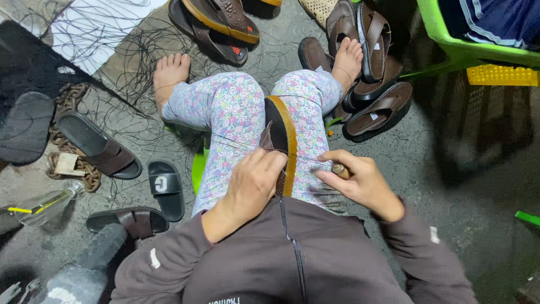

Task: The person sits on the floor and sews a brown sandal using a needle and thread. They repeatedly push the needle through the sole and pull the thread to secure the stitching.

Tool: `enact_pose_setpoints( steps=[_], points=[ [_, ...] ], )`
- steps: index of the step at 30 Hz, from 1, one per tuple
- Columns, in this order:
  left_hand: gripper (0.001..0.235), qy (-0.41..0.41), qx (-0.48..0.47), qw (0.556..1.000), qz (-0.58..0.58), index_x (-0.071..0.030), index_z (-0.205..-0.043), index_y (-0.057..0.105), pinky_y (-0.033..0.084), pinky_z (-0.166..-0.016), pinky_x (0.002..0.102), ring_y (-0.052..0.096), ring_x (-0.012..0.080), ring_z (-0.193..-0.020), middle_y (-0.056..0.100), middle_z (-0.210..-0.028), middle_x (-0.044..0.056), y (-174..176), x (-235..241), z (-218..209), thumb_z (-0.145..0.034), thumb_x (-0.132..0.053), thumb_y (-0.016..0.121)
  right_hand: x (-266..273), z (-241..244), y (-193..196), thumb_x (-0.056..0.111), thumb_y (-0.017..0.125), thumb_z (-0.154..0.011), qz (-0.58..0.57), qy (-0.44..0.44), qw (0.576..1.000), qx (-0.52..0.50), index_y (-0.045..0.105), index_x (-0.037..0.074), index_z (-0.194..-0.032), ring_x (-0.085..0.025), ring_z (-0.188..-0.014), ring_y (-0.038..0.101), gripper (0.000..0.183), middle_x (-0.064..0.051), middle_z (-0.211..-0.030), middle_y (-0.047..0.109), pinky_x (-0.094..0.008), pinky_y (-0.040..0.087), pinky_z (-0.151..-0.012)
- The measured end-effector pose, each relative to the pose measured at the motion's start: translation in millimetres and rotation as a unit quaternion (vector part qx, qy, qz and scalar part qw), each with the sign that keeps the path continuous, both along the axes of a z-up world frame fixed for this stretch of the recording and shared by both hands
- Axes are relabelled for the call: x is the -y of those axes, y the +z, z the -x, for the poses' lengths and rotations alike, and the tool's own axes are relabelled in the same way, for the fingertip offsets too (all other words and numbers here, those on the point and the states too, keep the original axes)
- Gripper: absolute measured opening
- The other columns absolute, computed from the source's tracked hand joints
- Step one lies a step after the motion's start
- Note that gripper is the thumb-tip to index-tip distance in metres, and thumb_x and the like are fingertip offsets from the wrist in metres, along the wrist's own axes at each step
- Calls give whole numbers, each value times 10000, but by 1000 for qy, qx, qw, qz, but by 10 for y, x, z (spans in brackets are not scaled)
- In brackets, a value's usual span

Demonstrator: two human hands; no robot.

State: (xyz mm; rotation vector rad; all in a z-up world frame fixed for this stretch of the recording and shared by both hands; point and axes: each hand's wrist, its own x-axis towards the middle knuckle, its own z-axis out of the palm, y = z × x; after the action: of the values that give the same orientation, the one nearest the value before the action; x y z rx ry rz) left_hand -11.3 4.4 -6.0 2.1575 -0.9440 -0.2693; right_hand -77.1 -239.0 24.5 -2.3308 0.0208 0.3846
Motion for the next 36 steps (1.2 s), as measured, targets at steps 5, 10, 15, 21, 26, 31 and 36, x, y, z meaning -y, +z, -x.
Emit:
enact_pose_setpoints(
  steps=[5, 10, 15, 21, 26, 31, 36],
  points=[
    [92, 39, -159, 985, 49, -87, -968, 592, 519, -652, 347, 646, 266, -764, 666, -799, 105, -32, 11, 5, -897, -43, 552, -356, -39, -136, 118, 803, -719, -138, -159, 976, 56, 767, 199, -838, -64, -449, 524, 148, 74, -533, 634, -188, 439, -442],
    [139, 50, -337, 939, 44, -61, -926, 616, 510, -631, 377, 641, 279, -651, 667, -702, 138, 248, 59, -127, -947, -182, 550, -496, -7, -100, 53, 773, -711, -192, -115, 969, 107, 760, 126, -789, -117, -459, 553, 107, -23, -543, 644, -245, 461, -454],
    [235, 64, -417, 905, 56, -6, -795, 638, 453, -526, 337, 588, 220, -522, 629, -584, 121, 235, 87, -147, -898, -217, 645, -467, 0, -3, 92, 726, -764, -202, 19, 974, 98, 729, 86, -858, -248, -446, 581, 94, -104, -586, 622, -320, 464, -420],
    [86, 112, -530, 837, 77, -65, -881, 623, 496, -441, 227, 606, 130, -391, 628, -511, 72, 136, 15, -86, -870, -143, 590, -352, -16, 197, 246, 499, -941, 109, 107, 984, 89, 618, 189, -1118, -249, -528, 623, 220, -16, -699, 577, -348, 491, -462],
    [141, 121, -576, 801, 114, -43, -922, 575, 502, -399, 205, 616, 138, -374, 651, -527, 118, 84, 9, -49, -933, -174, 523, -444, -9, 113, 304, 437, -965, 156, 114, 981, 15, 571, 229, -1148, -301, -601, 660, 239, -37, -738, 599, -387, 515, -512],
    [125, 126, -541, 827, 90, -58, -924, 595, 499, -413, 214, 613, 136, -381, 669, -542, 100, 137, -71, -90, -920, -158, 520, -28, 78, -265, 249, 519, -891, -245, -208, 941, -104, 630, 95, -1145, -198, -511, 561, 317, -89, -662, 572, -327, 448, -428],
    [84, 142, -473, 864, 98, -125, -865, 655, 506, -475, 216, 630, 127, -417, 687, -558, 50, 148, -128, -115, -875, -171, 585, 1531, 528, -406, 173, 520, -931, -642, -457, 611, -67, 632, 109, -1154, 14, -454, 350, 258, 87, -629, 317, -122, 341, -342]
  ],
)
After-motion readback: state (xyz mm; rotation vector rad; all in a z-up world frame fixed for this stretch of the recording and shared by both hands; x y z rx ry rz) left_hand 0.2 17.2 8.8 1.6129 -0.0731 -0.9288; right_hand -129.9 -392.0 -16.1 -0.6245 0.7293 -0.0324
